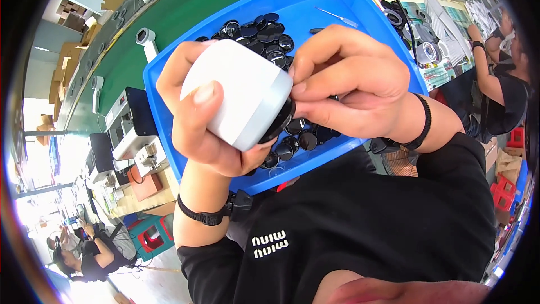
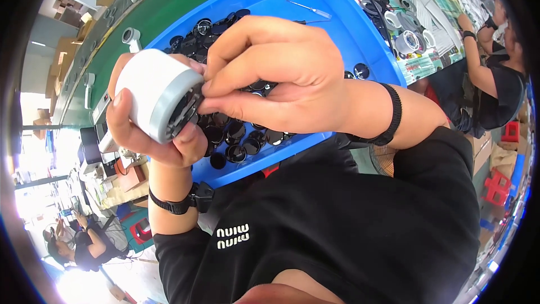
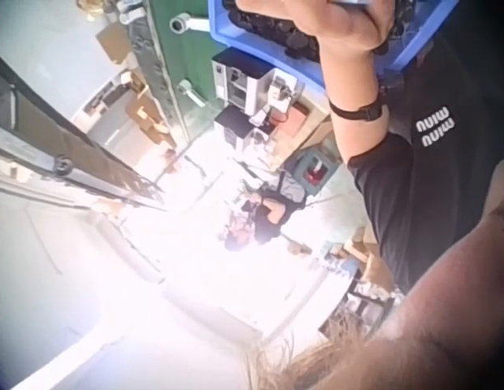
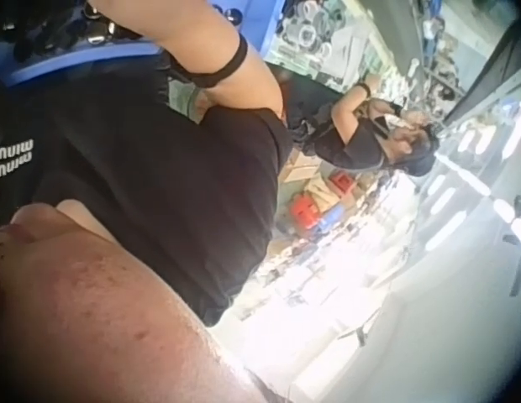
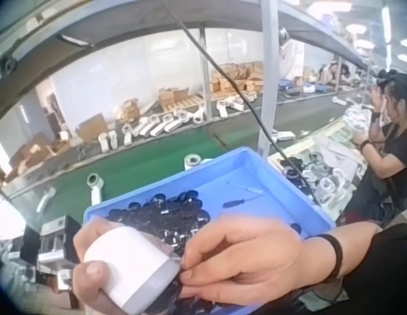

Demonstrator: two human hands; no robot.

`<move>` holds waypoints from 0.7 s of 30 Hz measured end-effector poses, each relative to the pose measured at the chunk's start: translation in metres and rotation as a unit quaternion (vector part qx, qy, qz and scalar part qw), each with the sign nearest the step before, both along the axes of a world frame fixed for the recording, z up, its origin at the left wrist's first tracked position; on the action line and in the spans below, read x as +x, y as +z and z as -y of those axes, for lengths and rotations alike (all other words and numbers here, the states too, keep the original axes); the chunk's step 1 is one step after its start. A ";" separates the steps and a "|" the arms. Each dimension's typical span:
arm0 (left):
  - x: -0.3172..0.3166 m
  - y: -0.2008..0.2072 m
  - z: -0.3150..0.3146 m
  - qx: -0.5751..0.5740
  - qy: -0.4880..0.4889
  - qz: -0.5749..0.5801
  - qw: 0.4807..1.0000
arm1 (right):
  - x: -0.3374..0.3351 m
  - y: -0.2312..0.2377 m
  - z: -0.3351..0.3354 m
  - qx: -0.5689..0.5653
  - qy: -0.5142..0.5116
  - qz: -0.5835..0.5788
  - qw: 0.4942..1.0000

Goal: Manually assembling and inspecting small plastic and electronic components at a factory workstation.

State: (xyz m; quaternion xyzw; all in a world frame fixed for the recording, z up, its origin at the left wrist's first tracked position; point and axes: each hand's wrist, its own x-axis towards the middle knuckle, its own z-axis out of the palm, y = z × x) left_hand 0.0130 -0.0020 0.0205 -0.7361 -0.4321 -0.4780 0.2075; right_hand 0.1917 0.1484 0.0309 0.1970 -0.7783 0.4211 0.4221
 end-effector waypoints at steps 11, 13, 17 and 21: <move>0.011 0.004 0.003 -0.008 0.010 0.019 1.000 | -0.006 -0.002 0.006 -0.016 -0.033 -0.038 0.999; 0.011 0.004 0.002 -0.010 0.017 0.016 1.000 | -0.007 -0.004 0.006 -0.013 -0.037 -0.041 0.998; 0.007 -0.007 -0.002 0.019 0.014 0.017 1.000 | -0.009 -0.004 0.008 -0.023 -0.039 -0.040 0.998; 0.008 -0.022 -0.005 0.059 -0.038 0.123 0.990 | -0.007 0.001 0.002 0.017 -0.003 -0.002 1.000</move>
